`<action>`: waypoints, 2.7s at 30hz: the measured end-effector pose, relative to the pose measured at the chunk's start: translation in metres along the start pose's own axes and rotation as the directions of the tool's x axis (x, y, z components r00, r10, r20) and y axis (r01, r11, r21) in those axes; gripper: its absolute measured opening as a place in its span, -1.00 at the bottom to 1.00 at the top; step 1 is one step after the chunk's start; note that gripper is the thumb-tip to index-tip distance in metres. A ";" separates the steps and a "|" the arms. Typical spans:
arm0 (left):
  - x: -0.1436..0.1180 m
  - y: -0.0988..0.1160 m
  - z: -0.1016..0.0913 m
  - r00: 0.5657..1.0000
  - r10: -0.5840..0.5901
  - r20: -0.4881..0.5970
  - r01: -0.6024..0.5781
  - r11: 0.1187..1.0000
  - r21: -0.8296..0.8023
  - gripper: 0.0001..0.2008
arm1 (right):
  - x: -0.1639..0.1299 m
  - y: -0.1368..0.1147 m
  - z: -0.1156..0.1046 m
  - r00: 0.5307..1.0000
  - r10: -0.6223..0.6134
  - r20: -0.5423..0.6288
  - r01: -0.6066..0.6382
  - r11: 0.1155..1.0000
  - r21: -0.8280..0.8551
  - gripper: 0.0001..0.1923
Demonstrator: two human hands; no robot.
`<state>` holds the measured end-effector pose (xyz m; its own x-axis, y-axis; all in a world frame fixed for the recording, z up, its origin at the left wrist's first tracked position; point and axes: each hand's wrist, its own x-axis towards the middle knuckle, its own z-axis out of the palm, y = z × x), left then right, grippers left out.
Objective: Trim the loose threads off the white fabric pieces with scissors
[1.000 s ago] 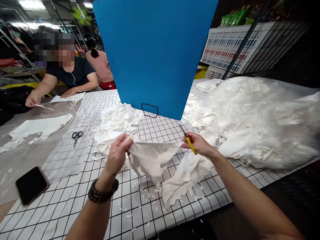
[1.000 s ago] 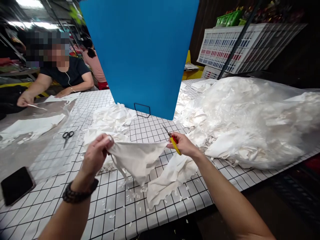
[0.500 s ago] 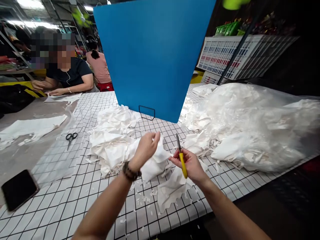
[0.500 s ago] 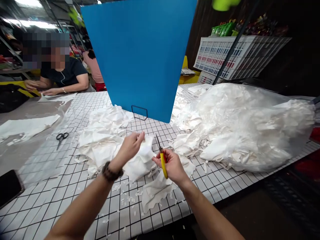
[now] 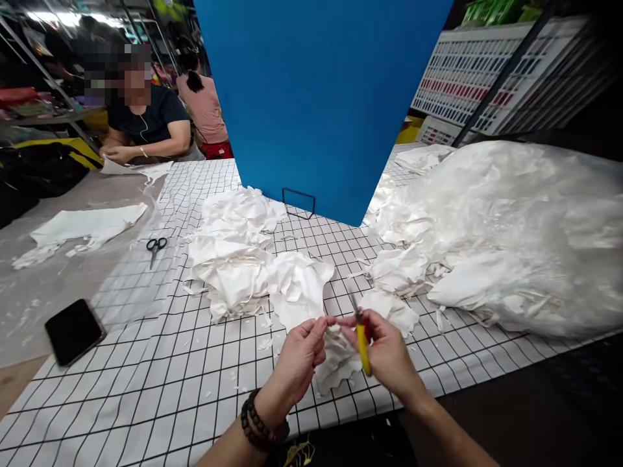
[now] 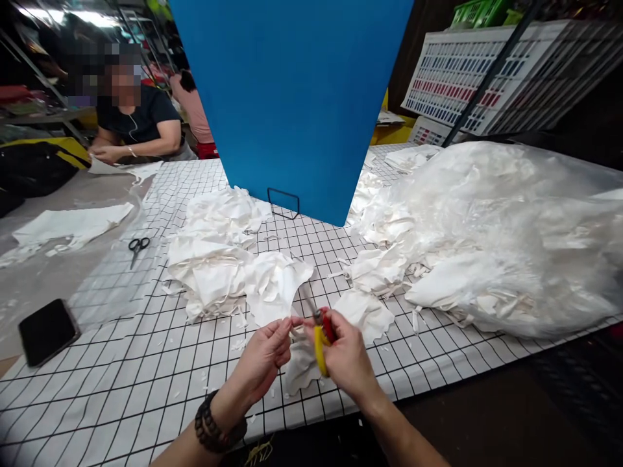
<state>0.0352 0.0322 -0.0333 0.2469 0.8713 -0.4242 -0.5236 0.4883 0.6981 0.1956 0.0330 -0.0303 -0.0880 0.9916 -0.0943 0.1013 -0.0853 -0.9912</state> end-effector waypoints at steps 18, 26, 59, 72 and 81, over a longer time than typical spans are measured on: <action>-0.007 0.014 -0.020 0.841 0.530 -0.109 -0.459 0.807 0.372 -0.74 | 0.050 -0.007 0.037 0.959 -0.133 0.249 0.133 0.991 0.019 -0.76; -0.001 0.016 -0.029 0.860 0.509 0.038 -0.456 0.732 0.507 -0.77 | 0.034 -0.051 -0.020 0.915 -0.141 0.379 0.368 0.680 -0.634 -0.61; -0.007 0.020 -0.025 0.926 0.350 0.140 -0.374 0.809 0.454 -0.75 | 0.028 -0.051 -0.015 0.887 -0.208 0.412 0.460 0.483 -0.745 -0.63; -0.005 0.019 -0.026 0.949 0.284 0.138 -0.316 0.853 0.416 -0.72 | 0.029 -0.034 -0.014 0.908 -0.170 0.384 0.396 0.652 -0.647 -0.59; 0.017 0.126 -0.061 0.673 0.740 -0.002 -0.493 0.450 0.745 -0.79 | 0.058 -0.009 -0.099 0.995 0.087 -0.055 -0.100 0.941 -0.324 -0.65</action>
<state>-0.0763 0.1054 0.0127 -0.2224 0.9474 0.2302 0.2500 -0.1728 0.9527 0.2874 0.1006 -0.0180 -0.0246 0.9843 -0.1749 0.4256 -0.1480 -0.8927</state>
